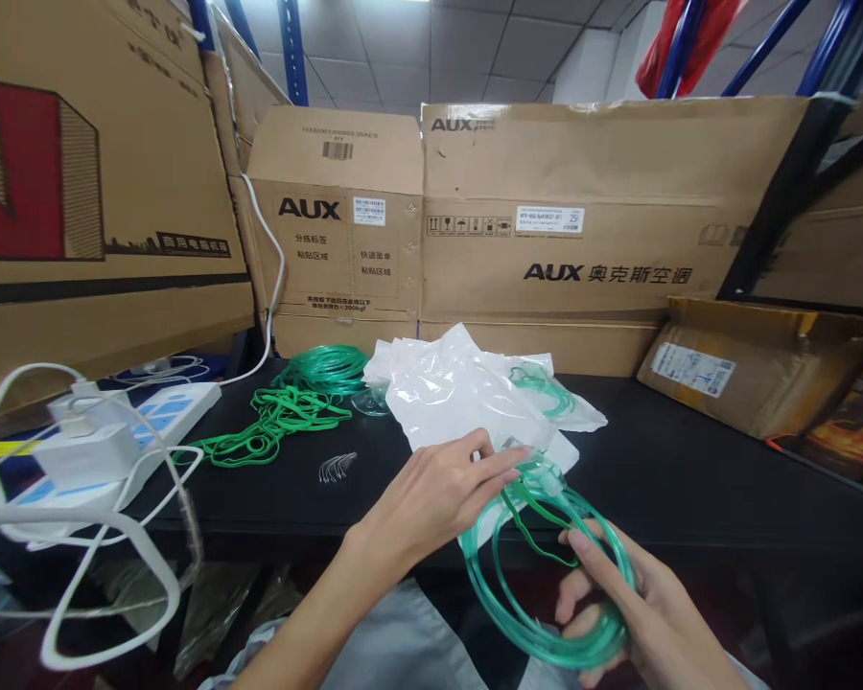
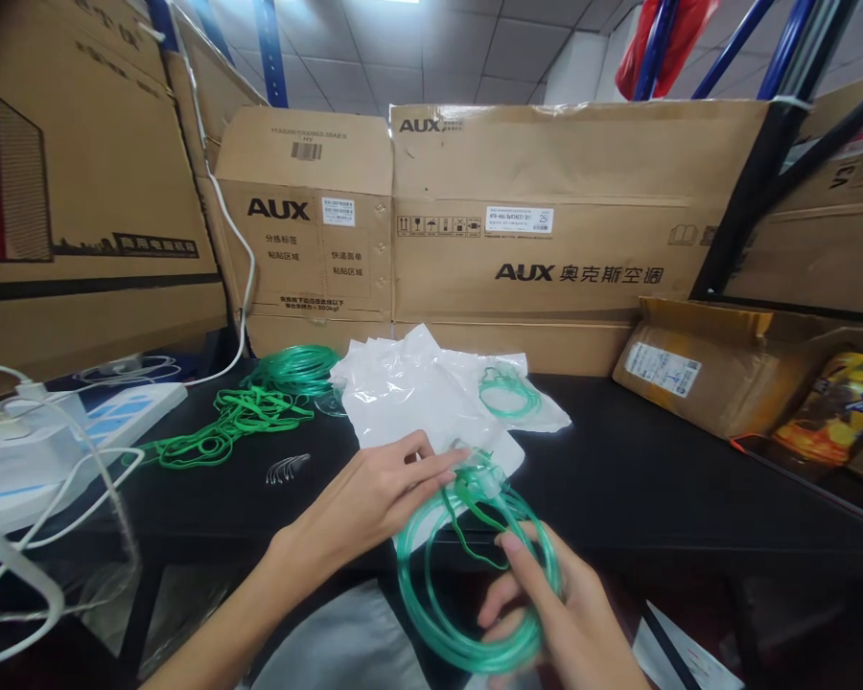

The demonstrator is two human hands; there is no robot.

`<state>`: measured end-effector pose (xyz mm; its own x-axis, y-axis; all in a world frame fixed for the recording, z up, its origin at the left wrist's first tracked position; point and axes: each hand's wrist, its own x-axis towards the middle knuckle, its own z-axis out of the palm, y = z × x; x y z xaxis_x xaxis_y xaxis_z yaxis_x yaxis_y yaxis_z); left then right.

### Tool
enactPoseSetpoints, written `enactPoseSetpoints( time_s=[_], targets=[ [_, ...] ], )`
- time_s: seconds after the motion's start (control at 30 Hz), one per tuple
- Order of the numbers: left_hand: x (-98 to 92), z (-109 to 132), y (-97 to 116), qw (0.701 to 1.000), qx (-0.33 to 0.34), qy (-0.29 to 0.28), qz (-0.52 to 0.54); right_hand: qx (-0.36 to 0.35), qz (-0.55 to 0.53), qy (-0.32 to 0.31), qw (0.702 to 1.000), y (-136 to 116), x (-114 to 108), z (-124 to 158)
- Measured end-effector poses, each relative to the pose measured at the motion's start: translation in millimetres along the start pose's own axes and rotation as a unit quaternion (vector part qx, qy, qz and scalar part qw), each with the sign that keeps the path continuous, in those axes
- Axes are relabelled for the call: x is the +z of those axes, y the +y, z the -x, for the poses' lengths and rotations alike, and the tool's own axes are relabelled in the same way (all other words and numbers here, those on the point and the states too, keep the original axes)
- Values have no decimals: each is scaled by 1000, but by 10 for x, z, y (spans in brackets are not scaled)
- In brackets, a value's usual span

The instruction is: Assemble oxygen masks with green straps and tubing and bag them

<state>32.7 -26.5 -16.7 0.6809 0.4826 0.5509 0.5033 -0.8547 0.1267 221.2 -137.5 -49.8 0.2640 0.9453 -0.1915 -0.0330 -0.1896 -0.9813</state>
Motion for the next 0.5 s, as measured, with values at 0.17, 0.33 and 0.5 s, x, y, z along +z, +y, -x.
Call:
enactPoseSetpoints(
  time_s=[0.17,0.33,0.5],
  targets=[
    [-2,12,147,997,69,-19,22,-28,4,-27,999,-74,27,-27],
    [-35,2,235,995,84,-38,32,-40,-31,-53,997,-169,-88,-130],
    [-71,-6,230,996,60,-31,51,-9,-101,-26,994,-250,-196,-78]
  ],
)
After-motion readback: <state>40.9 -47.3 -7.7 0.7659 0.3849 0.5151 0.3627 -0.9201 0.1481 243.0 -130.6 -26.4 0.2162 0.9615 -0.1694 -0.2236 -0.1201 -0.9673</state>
